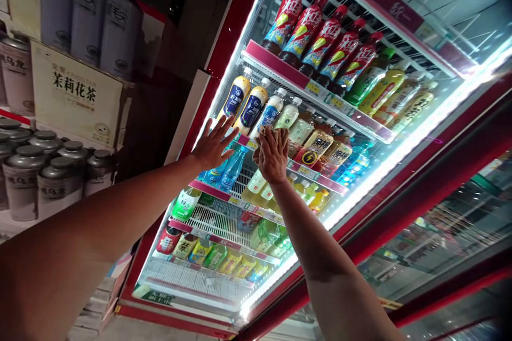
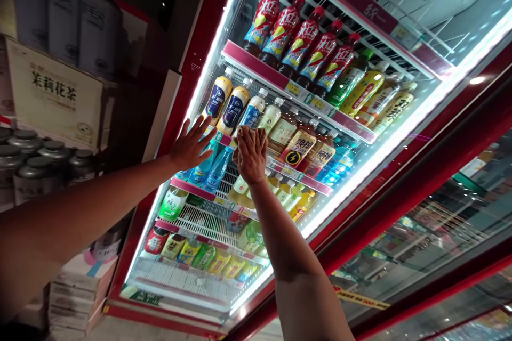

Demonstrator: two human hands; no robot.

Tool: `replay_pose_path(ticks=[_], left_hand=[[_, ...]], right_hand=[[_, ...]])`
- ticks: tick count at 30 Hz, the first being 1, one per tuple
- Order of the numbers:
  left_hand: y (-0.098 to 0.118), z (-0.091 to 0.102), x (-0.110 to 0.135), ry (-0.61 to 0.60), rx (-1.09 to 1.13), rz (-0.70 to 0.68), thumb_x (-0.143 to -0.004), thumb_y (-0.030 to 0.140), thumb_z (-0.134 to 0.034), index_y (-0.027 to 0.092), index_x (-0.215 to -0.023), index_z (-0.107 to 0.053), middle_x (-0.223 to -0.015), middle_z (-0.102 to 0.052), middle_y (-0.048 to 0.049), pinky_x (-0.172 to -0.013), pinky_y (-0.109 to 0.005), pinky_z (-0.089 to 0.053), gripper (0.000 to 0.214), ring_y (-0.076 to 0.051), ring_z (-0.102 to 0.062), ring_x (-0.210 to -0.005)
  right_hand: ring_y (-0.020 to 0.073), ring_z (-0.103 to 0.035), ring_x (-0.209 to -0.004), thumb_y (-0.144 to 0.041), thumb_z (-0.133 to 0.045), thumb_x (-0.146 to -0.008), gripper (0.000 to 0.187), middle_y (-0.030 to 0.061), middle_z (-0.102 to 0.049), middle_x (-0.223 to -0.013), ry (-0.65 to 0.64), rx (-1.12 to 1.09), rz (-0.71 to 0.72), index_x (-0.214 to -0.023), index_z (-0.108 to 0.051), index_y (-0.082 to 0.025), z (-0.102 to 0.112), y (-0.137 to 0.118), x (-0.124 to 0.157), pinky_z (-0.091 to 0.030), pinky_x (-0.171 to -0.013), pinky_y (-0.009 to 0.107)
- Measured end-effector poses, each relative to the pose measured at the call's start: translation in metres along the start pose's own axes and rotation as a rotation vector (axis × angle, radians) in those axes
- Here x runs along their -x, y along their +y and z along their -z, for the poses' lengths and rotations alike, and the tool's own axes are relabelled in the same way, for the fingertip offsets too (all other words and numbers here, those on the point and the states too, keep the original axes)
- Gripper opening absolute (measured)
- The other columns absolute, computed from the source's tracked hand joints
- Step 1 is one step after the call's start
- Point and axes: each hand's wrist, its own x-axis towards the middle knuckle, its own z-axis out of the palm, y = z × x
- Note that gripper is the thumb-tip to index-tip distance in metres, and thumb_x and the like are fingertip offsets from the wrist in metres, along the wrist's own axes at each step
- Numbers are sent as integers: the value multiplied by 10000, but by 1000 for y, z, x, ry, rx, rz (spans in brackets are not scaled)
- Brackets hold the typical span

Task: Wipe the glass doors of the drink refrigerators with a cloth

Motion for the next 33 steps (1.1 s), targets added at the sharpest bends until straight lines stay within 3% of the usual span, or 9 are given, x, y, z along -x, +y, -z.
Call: replay_pose_path(ticks=[5,9,12,18,22,25,30,33], left_hand=[[-1,4,1,9,12,-10,-998,392,-516,217,-1633,-253,-1729,-100,-148,-1305,-608,-74,709,-302,1,-1613],[-4,9,2,-13,34,-31,-976,356,-550,215,-1617,-299,-1724,-134,-144,-1304,-614,-108,703,-304,-28,-1613],[-7,14,4,-35,38,-53,-958,333,-579,188,-1605,-325,-1718,-158,-152,-1304,-608,-136,710,-309,-52,-1614],[-7,21,7,-65,19,-59,-910,270,-626,163,-1580,-375,-1713,-190,-145,-1304,-586,-191,723,-312,-116,-1610],[-6,26,11,-99,6,-42,-902,257,-612,121,-1559,-416,-1691,-251,-160,-1305,-555,-237,699,-304,-175,-1600],[-5,33,12,-133,-27,-27,-909,221,-566,98,-1537,-452,-1677,-288,-161,-1300,-539,-266,650,-297,-219,-1590],[-1,55,-3,-138,-44,-28,-951,228,-480,93,-1427,-587,-1623,-408,-153,-1190,-555,-429,507,-334,-418,-1494],[-6,73,-18,-92,-49,-63,-983,259,-452,107,-1392,-625,-1557,-506,-153,-1215,-543,-394,470,-328,-447,-1472]], right_hand=[[337,-124,-1617,-242,-356,-1048,553,83,-377,-1676,129,-73,-129,-1597,-421,-230,-6,-15,-17,-179,-1283,678],[296,-135,-1620,-233,-375,-1043,577,72,-388,-1671,53,-134,4,-1620,-369,-257,-11,-36,-13,-168,-1302,652],[271,-146,-1619,-247,-385,-1047,563,53,-407,-1663,4,-125,62,-1609,-391,-262,-8,-37,-22,-163,-1321,601],[317,-74,-1626,-224,-365,-1035,575,92,-344,-1691,98,-91,-79,-1609,-392,-200,-11,-41,-51,-174,-1293,662],[294,-134,-1620,-211,-385,-1040,553,74,-352,-1690,-15,-75,68,-1591,-429,-207,-16,-60,-42,-181,-1311,596],[256,-207,-1607,-232,-377,-1060,513,36,-405,-1665,-24,-76,161,-1565,-468,-249,-14,-62,-44,-194,-1317,558],[272,-156,-1618,-282,-389,-1059,510,72,-390,-1671,71,-49,17,-1552,-483,-190,-8,-60,-71,-160,-1321,583],[282,-95,-1627,-247,-392,-1047,541,85,-344,-1692,66,-55,-38,-1582,-437,-178,-11,-72,-72,-158,-1322,589]])
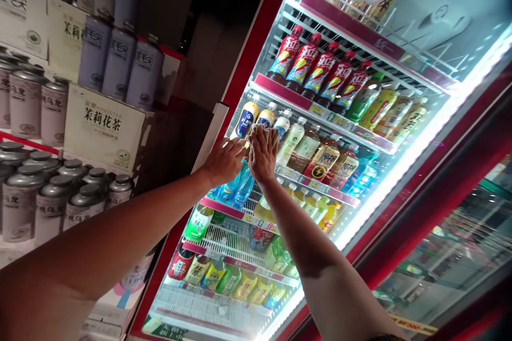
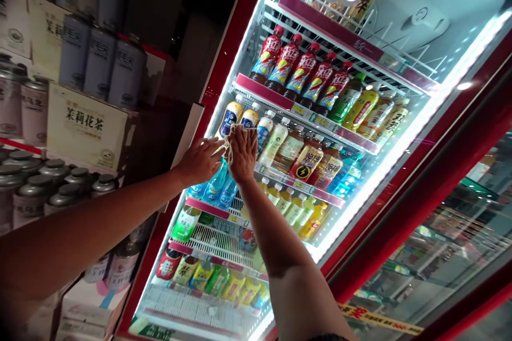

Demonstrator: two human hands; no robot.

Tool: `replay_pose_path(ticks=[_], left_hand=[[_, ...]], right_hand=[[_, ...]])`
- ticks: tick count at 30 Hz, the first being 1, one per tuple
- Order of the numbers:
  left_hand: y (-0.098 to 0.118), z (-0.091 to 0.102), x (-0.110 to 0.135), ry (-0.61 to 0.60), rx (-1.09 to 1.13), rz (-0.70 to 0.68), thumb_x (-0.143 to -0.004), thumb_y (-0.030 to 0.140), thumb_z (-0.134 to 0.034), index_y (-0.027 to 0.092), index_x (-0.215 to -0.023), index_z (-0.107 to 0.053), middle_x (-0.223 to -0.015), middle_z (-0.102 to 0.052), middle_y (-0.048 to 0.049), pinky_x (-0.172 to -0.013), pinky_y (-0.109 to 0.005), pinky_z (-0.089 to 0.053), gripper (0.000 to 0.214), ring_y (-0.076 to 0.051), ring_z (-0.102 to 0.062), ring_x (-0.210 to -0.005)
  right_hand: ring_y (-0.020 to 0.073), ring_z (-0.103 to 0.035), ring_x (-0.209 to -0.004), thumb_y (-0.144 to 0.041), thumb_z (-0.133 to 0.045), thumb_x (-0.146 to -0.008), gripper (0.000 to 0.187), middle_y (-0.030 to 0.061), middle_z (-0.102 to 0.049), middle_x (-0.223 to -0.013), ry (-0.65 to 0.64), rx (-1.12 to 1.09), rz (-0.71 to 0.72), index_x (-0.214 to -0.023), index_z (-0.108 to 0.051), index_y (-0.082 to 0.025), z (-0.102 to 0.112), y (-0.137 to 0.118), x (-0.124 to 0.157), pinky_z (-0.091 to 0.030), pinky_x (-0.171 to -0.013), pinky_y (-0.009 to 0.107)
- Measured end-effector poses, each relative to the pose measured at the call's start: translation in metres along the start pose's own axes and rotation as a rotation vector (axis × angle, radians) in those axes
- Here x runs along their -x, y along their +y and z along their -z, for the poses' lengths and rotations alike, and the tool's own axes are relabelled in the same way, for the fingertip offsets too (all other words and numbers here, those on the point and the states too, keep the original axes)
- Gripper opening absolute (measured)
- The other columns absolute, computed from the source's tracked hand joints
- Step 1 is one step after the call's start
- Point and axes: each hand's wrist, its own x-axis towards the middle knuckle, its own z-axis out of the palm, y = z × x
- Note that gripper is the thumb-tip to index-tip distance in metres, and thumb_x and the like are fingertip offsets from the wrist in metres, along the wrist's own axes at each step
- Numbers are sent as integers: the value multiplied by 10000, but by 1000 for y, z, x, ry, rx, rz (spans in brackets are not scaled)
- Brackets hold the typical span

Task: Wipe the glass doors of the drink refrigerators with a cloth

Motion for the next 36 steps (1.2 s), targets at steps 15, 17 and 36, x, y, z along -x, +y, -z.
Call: replay_pose_path(ticks=[15,17,36], left_hand=[[-77,19,-25,216,-12,87,-892,305,-510,98,-1649,-90,-1720,-159,-187,-1281,-497,-235,891,-336,-189,-1592],[-77,17,-24,242,-36,81,-901,313,-489,113,-1650,-96,-1707,-204,-190,-1261,-506,-257,869,-346,-254,-1568],[-79,14,-23,310,-158,44,-1003,517,-398,144,-1660,-34,-1666,-301,-221,-1183,-519,-312,838,-351,-303,-1551]], right_hand=[[287,-99,-1626,-285,-462,-1042,568,22,-320,-1706,-40,-94,141,-1606,-397,-250,-16,-44,-5,-136,-1330,569],[276,-104,-1626,-293,-538,-1012,602,13,-337,-1700,-103,-114,294,-1599,-406,-272,-23,-50,-1,-148,-1333,542],[252,-174,-1615,-361,-408,-1073,555,-22,-338,-1699,1,-94,186,-1624,-343,-326,-13,-45,-59,-93,-1343,531]])
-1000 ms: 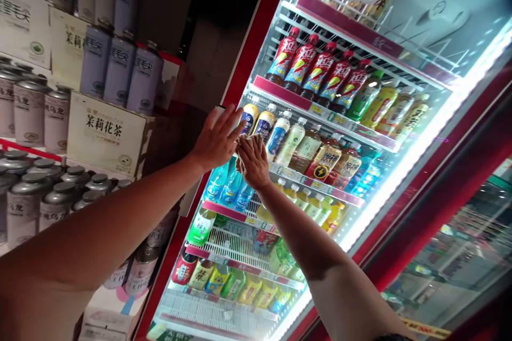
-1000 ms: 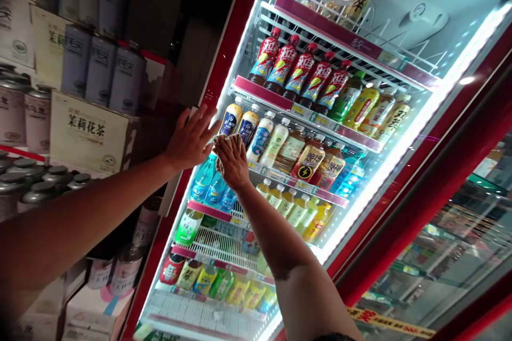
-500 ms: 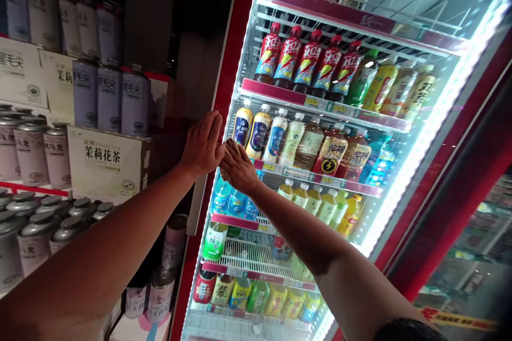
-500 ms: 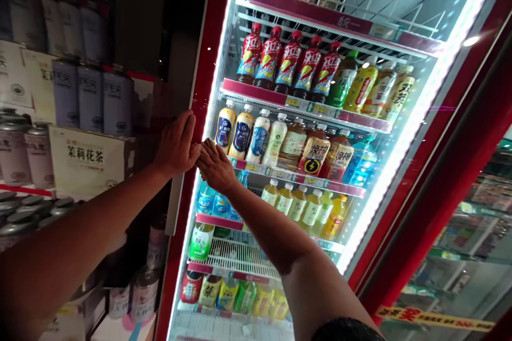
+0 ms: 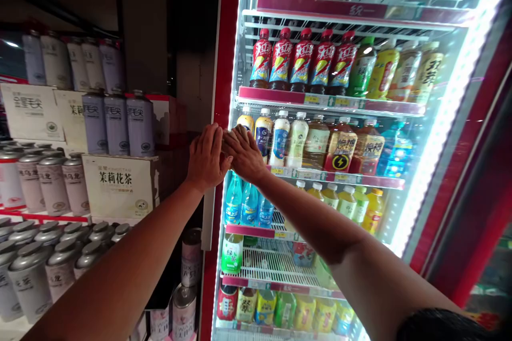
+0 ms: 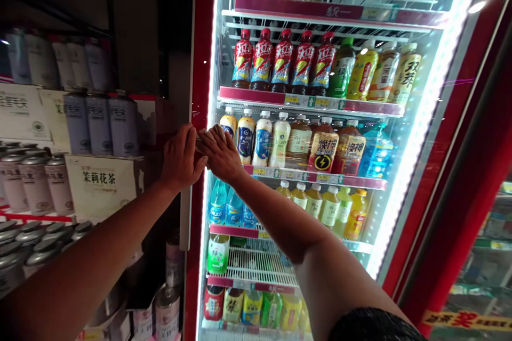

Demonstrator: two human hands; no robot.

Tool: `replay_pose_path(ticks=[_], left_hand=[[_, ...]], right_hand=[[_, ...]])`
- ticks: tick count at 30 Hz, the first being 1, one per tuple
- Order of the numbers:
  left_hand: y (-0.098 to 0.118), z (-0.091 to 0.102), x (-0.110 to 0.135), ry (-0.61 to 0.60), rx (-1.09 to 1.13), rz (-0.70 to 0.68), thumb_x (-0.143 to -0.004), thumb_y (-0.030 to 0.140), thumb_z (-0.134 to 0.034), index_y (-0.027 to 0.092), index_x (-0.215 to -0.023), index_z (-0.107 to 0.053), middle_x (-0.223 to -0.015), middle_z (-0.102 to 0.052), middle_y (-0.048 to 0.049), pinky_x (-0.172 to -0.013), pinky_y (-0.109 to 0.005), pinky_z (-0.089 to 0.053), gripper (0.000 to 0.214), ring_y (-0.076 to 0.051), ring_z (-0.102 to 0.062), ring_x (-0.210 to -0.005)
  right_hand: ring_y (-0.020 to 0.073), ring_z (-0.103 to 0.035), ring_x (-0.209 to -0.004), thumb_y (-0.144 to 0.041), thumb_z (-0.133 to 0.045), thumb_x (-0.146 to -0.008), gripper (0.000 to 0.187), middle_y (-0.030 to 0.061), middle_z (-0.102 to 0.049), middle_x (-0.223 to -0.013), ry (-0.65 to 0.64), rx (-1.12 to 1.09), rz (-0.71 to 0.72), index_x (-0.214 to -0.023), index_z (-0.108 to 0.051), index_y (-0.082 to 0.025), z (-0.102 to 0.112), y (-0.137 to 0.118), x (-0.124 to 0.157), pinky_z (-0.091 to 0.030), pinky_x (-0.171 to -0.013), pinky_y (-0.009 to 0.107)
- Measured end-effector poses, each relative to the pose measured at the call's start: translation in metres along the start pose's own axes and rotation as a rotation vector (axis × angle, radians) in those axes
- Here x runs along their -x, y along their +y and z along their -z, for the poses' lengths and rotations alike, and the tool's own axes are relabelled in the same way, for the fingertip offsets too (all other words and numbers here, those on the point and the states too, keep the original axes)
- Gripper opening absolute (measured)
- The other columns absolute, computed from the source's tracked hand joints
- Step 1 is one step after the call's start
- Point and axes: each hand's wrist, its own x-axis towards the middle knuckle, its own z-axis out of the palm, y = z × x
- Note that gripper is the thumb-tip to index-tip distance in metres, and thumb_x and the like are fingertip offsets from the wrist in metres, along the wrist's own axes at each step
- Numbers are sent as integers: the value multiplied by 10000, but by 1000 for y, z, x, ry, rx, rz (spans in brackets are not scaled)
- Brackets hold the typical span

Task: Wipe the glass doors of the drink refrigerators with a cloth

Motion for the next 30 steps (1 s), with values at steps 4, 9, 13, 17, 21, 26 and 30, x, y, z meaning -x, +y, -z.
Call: replay_pose_path(ticks=[4,9,13,17,21,26,30], left_hand=[[1,0,1,1,-17,16,-1004,522,-405,152,-1661,-72,-1675,-291,-202,-1225,-540,-237,824,-331,-235,-1583],[0,-4,1,31,29,9,-1003,525,-397,91,-1642,-184,-1670,-288,-223,-1257,-536,-139,801,-343,-204,-1590],[0,-4,1,18,54,18,-990,492,-427,56,-1626,-230,-1673,-270,-230,-1264,-528,-114,796,-348,-196,-1591],[1,-2,1,-1,35,29,-937,335,-482,66,-1630,-222,-1686,-243,-212,-1261,-524,-129,788,-325,-176,-1599],[2,-2,1,-16,34,42,-833,187,-504,72,-1629,-224,-1693,-232,-199,-1252,-527,-159,852,-312,-163,-1604],[2,-2,1,-36,57,70,-783,156,-520,70,-1628,-227,-1692,-228,-206,-1248,-546,-175,899,-332,-164,-1601],[2,-2,0,-37,76,79,-803,165,-525,81,-1631,-224,-1694,-223,-203,-1253,-552,-177,885,-333,-160,-1602]], right_hand=[[248,-169,-1616,-313,-384,-1077,545,-33,-316,-1707,42,17,-51,-1620,-346,-329,2,1,-9,-81,-1344,527],[266,-207,-1605,-326,-439,-1062,557,-6,-375,-1683,50,-30,78,-1614,-361,-309,-4,7,-9,-96,-1340,549],[257,-235,-1598,-295,-405,-1068,545,-7,-404,-1669,130,-36,51,-1611,-359,-314,-2,18,-30,-78,-1338,567],[269,-210,-1604,-271,-377,-1070,554,11,-400,-1671,172,-46,-36,-1623,-345,-267,-1,13,-41,-78,-1339,563],[278,-182,-1610,-270,-413,-1057,603,20,-374,-1685,111,-55,46,-1646,-287,-263,2,13,-38,-112,-1337,549],[255,-189,-1610,-252,-390,-1055,586,-17,-385,-1679,129,-48,6,-1632,-313,-313,1,18,-52,-64,-1338,568],[270,-126,-1622,-231,-398,-1045,602,23,-359,-1692,179,-74,-21,-1639,-306,-254,-6,8,-50,-82,-1340,563]])
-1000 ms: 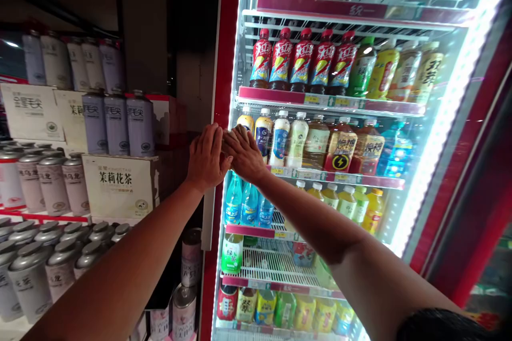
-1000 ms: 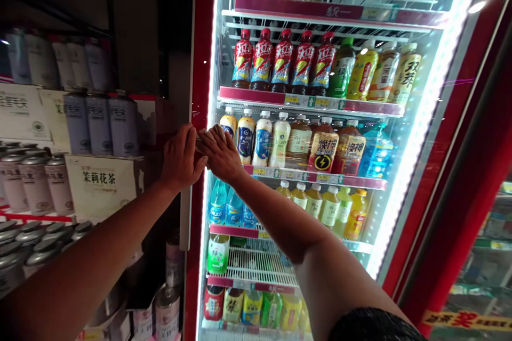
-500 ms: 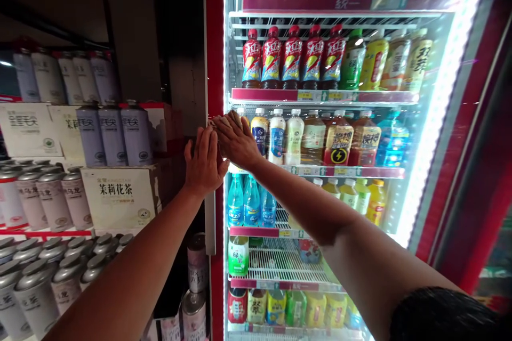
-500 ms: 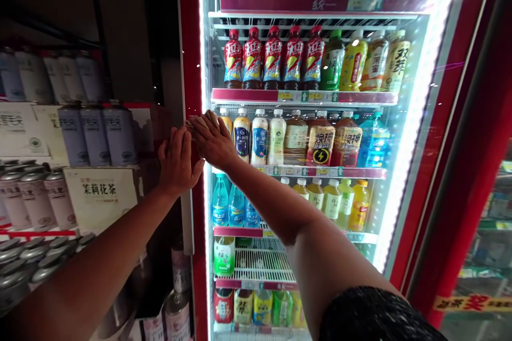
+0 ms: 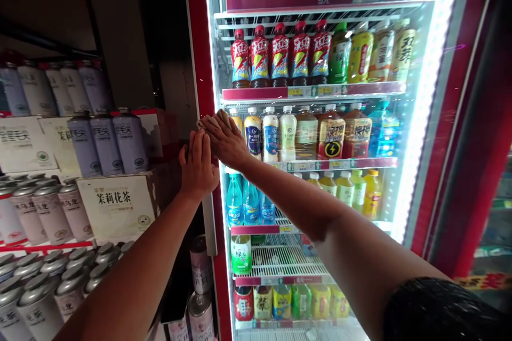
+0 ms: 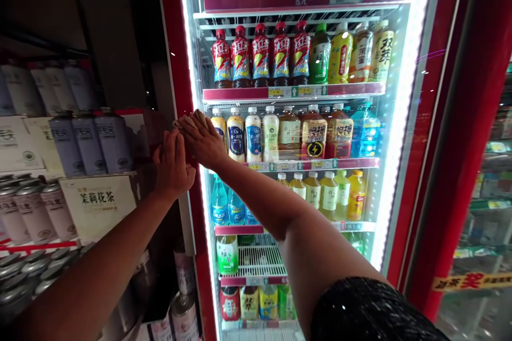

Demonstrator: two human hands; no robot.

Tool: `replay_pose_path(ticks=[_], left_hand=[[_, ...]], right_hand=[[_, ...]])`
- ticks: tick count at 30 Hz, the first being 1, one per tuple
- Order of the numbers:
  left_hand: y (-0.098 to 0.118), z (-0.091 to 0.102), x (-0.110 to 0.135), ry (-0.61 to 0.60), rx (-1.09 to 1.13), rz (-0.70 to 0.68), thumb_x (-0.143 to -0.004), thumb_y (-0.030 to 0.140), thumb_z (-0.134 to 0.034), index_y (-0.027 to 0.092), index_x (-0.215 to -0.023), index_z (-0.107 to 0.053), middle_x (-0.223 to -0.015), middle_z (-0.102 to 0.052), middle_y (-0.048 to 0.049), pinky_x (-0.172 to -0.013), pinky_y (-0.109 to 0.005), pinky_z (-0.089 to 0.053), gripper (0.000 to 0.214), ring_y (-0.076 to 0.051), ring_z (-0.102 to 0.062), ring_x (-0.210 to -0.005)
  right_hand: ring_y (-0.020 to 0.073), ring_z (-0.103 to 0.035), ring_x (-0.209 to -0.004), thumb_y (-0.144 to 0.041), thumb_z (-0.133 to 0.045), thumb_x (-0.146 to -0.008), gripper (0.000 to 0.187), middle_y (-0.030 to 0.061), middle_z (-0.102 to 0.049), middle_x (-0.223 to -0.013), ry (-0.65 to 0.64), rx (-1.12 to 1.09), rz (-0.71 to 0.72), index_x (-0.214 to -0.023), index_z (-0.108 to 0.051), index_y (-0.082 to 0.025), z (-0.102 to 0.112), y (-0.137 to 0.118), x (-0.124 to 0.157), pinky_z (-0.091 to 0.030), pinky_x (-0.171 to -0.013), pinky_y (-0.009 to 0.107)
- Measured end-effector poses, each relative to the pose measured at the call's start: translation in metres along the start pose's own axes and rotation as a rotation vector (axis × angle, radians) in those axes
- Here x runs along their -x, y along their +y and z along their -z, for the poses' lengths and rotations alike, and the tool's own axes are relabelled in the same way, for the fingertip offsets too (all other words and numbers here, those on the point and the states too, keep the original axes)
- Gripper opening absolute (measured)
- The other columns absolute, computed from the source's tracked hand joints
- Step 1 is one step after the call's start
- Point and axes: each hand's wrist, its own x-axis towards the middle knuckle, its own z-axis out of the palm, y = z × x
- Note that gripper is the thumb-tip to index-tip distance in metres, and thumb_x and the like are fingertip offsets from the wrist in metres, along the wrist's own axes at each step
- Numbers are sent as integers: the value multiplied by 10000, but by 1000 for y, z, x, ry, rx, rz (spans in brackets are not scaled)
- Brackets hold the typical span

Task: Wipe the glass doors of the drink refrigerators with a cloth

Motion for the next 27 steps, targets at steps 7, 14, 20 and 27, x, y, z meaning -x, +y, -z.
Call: replay_pose_path(ticks=[7,14,20,27], left_hand=[[1,0,1,-12,44,12,-810,181,-542,96,-1641,-198,-1702,-196,-198,-1257,-576,-176,904,-343,-149,-1603],[-3,0,2,-4,57,-14,-772,160,-549,94,-1645,-188,-1709,-168,-188,-1263,-565,-164,947,-333,-134,-1607],[-2,0,3,4,87,6,-751,127,-541,105,-1643,-207,-1709,-167,-180,-1270,-567,-144,953,-325,-124,-1609],[3,2,5,-30,65,-30,-848,119,-486,159,-1635,-269,-1695,-225,-156,-1272,-607,-68,818,-316,-97,-1611]], right_hand=[[276,-206,-1605,-273,-387,-1064,518,27,-418,-1662,-59,-26,59,-1577,-431,-228,9,-2,12,-147,-1336,531],[284,-131,-1620,-306,-424,-1058,546,43,-375,-1684,-44,-10,7,-1594,-402,-202,2,-11,30,-117,-1340,523],[261,-129,-1622,-299,-461,-1049,548,-10,-345,-1698,-125,12,74,-1593,-394,-298,18,9,41,-64,-1340,542],[275,-103,-1624,-293,-539,-1016,591,-10,-309,-1712,-137,7,100,-1591,-407,-274,24,17,64,-87,-1346,526]])
